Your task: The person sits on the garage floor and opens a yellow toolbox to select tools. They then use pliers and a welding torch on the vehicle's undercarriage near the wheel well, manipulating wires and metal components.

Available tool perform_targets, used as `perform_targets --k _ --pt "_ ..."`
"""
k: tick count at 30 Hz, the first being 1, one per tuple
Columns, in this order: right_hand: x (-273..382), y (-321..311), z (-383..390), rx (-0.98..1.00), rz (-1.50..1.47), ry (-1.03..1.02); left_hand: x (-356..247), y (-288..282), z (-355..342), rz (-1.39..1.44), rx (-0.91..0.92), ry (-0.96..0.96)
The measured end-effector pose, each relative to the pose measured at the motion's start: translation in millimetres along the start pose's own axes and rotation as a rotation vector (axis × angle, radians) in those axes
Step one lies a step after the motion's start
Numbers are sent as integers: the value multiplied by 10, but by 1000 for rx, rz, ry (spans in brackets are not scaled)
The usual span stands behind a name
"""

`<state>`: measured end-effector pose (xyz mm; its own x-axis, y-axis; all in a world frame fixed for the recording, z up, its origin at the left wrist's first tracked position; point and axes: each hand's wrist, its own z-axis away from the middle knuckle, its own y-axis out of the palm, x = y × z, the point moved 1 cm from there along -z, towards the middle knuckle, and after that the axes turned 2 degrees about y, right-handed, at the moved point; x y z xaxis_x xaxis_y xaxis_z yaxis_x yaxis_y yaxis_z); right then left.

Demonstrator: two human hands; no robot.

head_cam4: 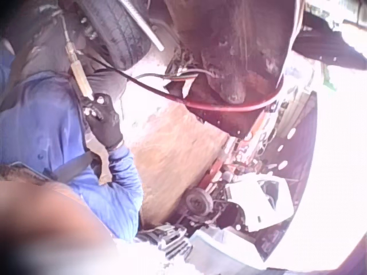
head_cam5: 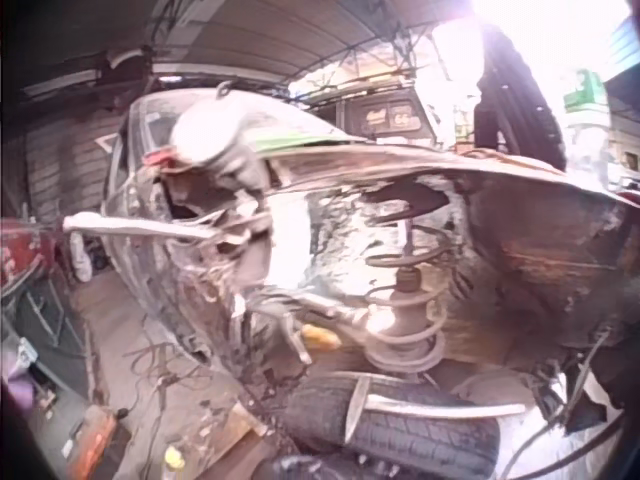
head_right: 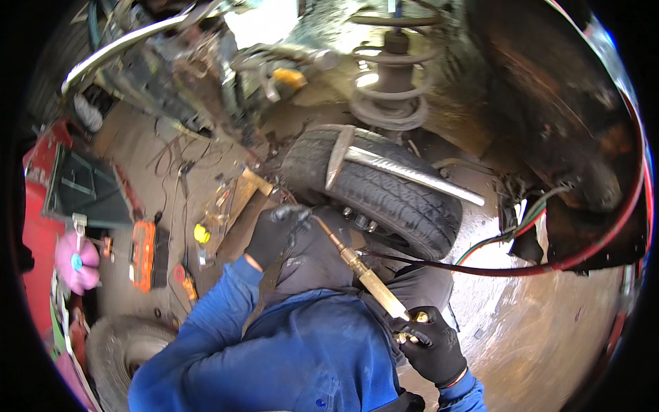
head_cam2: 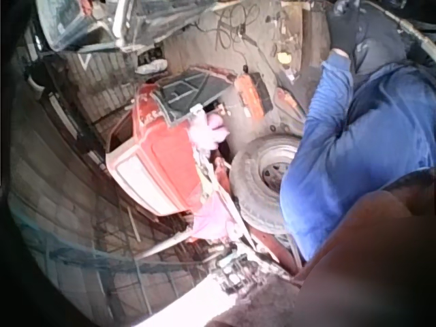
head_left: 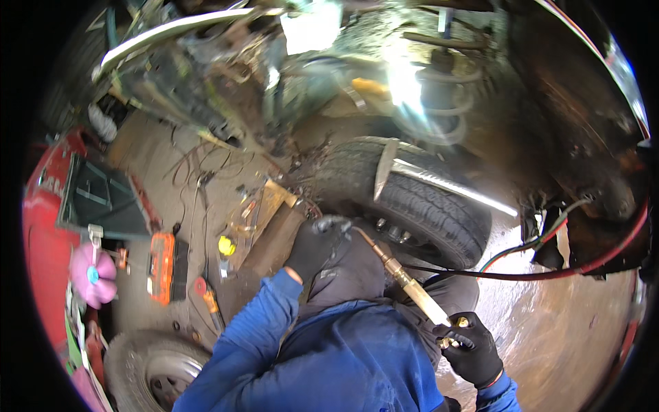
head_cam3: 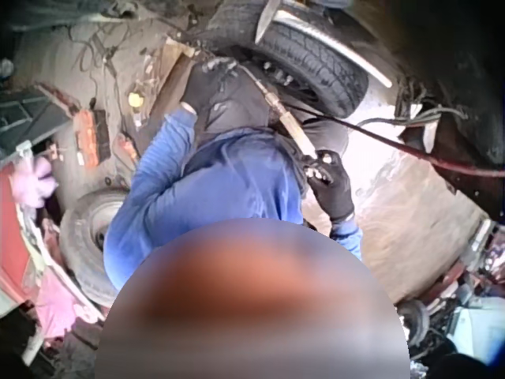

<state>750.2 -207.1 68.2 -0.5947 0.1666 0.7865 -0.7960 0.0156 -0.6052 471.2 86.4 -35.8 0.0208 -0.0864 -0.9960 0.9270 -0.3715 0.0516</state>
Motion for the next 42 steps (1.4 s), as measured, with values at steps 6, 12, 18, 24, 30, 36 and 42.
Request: perform_targets --k 6,12,18,24,30,36,42 --pt "-61 63 -87 -2 -199 170 592 -569 -262 316 -464 -228" --pt "0 56 -182 78 -236 86 1228 -435 74 325 -499 -150" --pt "135 141 -327 76 -210 90 1555 -313 295 269 -393 -90" --pt "242 206 -397 60 -200 97 1658 -819 200 296 -348 -117" --pt "295 234 -404 31 -184 135 1643 -2085 -502 -741 -541 25" --pt "352 289 -446 37 -38 91 1594 -2763 -1289 -1012 -515 -199" --pt "435 331 -437 32 44 75 1620 -2819 -1564 -1178 -507 -275"
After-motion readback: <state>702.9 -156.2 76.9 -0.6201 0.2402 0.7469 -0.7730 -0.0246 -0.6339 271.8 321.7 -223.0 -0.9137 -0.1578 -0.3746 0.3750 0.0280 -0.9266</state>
